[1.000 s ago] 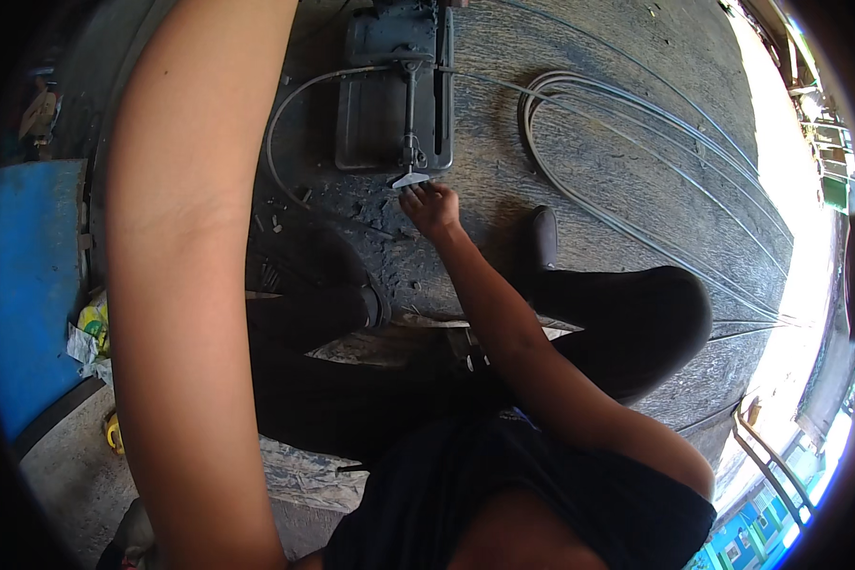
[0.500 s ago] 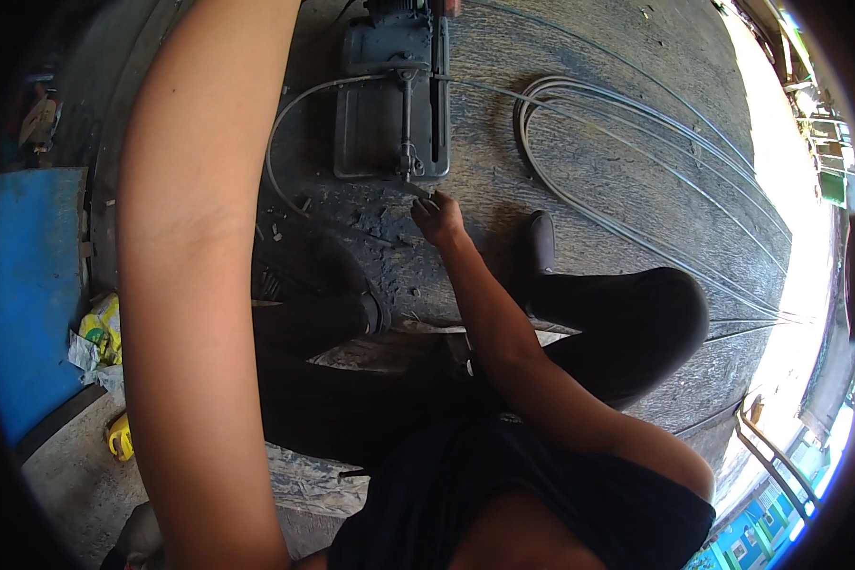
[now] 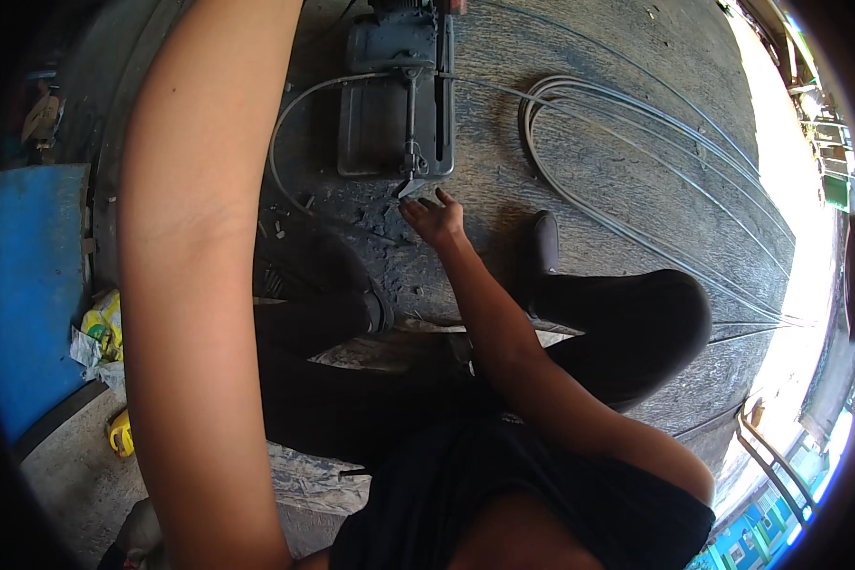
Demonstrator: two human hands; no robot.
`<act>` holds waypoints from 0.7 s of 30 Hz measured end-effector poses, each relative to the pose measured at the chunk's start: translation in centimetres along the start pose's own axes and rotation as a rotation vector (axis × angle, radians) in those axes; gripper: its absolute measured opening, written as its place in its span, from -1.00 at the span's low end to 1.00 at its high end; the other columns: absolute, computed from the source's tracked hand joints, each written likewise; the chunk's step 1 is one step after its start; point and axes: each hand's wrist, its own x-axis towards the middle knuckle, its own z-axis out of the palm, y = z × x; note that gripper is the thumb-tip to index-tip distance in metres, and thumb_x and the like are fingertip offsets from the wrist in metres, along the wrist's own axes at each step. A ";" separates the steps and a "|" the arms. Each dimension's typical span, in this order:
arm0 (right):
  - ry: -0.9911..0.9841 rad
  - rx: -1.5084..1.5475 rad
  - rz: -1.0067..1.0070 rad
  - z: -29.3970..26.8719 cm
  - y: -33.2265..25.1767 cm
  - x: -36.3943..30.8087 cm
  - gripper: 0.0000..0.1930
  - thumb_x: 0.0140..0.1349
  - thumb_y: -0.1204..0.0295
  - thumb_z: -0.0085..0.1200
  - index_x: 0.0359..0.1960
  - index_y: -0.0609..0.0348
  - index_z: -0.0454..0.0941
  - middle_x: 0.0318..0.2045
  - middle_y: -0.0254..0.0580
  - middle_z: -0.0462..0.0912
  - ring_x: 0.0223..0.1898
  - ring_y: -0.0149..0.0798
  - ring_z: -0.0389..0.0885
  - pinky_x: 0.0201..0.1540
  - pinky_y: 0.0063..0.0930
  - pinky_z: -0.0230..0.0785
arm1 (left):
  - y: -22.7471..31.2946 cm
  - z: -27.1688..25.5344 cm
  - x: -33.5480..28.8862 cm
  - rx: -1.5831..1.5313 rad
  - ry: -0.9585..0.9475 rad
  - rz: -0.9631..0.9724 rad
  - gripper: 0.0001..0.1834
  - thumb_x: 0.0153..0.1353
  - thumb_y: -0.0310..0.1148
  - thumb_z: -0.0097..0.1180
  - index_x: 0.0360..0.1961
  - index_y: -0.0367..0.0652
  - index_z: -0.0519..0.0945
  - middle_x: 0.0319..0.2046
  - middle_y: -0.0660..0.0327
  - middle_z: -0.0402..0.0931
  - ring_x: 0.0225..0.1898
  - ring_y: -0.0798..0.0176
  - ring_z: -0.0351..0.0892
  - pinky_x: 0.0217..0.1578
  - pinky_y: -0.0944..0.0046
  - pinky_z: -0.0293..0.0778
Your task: Using a metal chop saw to cut lengths of rebar on a fabrication floor.
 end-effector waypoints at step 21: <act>-0.241 -0.657 -0.049 -3.8 0.0 1.4 -0.73 0.27 0.25 0.04 -0.35 0.18 0.67 -0.44 -0.13 0.66 -0.36 -0.13 0.64 -0.28 -0.24 0.47 | -1.1 0.8 2.1 -0.169 -0.044 0.021 -0.70 0.13 -0.28 -0.08 -0.50 -0.27 0.59 -0.57 0.07 0.53 -0.55 0.07 0.56 -0.57 0.06 0.48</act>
